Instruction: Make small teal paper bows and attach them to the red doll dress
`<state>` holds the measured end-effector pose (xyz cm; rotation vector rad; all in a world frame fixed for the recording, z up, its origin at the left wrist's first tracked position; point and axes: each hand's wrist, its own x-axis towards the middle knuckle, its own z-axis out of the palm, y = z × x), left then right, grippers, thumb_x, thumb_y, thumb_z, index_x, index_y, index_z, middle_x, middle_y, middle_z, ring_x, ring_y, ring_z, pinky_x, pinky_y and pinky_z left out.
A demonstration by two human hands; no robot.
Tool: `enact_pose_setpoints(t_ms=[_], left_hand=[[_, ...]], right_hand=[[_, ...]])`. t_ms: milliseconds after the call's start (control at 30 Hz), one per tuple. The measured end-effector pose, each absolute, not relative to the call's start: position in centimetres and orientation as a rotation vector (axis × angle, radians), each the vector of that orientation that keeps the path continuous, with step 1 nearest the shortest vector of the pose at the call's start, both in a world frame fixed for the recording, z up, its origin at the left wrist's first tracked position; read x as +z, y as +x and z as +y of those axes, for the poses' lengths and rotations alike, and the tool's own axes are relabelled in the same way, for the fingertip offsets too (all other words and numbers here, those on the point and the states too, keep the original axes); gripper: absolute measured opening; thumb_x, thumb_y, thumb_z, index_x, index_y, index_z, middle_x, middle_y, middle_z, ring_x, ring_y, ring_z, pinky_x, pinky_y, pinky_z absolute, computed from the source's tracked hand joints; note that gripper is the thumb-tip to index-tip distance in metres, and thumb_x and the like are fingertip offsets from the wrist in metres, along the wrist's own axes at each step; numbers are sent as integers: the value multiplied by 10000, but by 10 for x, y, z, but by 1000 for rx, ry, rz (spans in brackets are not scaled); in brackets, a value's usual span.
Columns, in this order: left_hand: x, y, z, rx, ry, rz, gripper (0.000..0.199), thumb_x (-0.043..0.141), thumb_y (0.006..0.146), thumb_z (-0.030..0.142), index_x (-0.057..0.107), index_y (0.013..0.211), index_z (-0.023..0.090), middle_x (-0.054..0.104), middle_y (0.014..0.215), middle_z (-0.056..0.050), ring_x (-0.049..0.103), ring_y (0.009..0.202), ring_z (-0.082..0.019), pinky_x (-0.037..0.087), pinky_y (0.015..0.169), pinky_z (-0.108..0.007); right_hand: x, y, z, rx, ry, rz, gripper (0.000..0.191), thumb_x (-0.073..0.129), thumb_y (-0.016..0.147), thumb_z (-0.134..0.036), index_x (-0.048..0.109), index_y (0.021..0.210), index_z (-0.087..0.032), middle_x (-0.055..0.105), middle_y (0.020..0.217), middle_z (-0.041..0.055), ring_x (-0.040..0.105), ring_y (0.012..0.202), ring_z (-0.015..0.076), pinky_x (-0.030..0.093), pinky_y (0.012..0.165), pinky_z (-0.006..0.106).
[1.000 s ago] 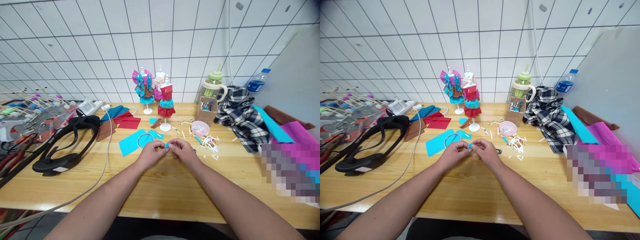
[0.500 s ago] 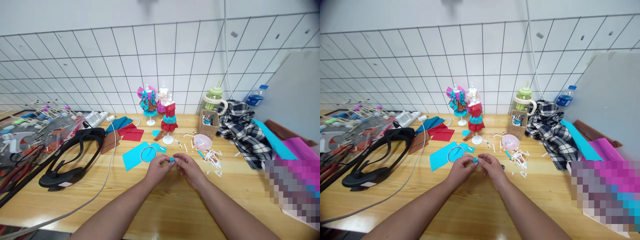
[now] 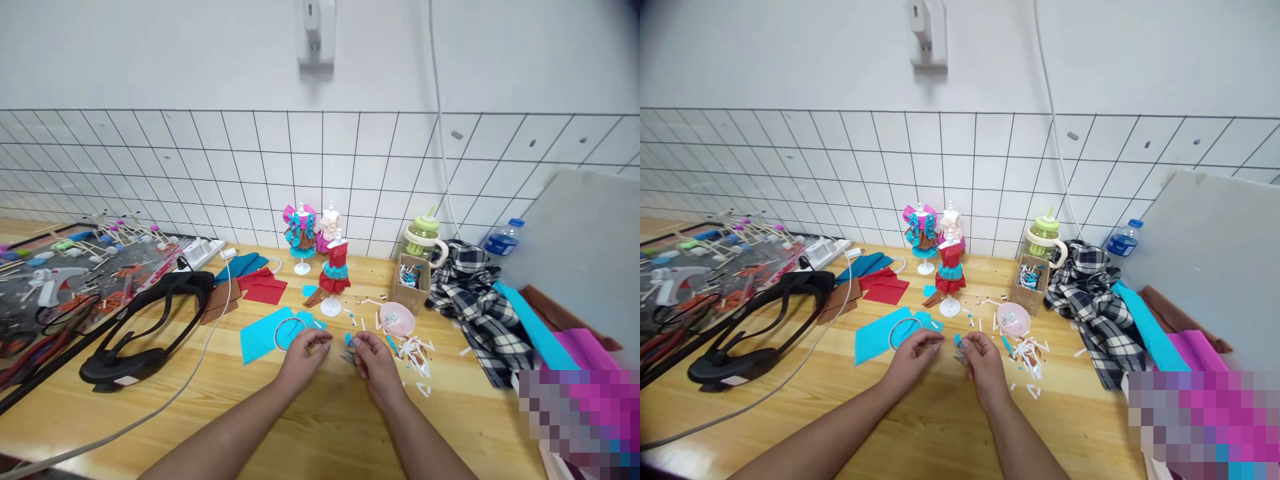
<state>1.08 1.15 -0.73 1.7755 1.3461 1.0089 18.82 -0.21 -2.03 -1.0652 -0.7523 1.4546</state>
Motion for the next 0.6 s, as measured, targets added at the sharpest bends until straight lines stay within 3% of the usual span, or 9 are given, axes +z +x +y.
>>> enact_pose_setpoints(t_ms=[133,233,400,500,600], left_hand=[[5,5,53,856,1895,1701,484,626,770,242,564,1244,170,634,1184,-103,536,1139,-250,382,991,-365],[10,13,87,730,1910,1865,568,668,750,322,526,1280,175,576,1295,-122,487,1216,-279,345,1012,-375],[3,38,120,652,1892,1858,398,665,751,442,656,1057,188,710,1006,-92,604,1042,-295,354,970,-414],[0,49,128,672,1920,1795,333,576,839,399,647,1106,214,700,1075,-82,574,1119,-273,312,1019,-402],[1,53,126,692,1932,1717,300,517,880,338,639,1114,196,686,1109,-82,581,1098,-234,379,956,-338]], right_hand=[[-23,193,1,1439,-1100,-866,386,761,639,-487,580,781,-177,531,586,-52,369,430,43,262,323,141],[-22,192,0,1423,-1114,-957,380,748,653,-496,584,765,-172,534,600,-41,383,455,50,269,342,149],[-11,196,-1,1384,-1109,-1079,343,728,677,-482,608,755,-170,461,546,-54,348,465,58,259,382,175],[15,202,1,1265,-1121,-1176,275,686,728,-439,619,769,-176,451,565,-49,374,509,77,302,442,200],[57,210,5,1057,-1163,-1329,199,640,776,-381,636,784,-182,507,644,-21,434,584,106,359,518,232]])
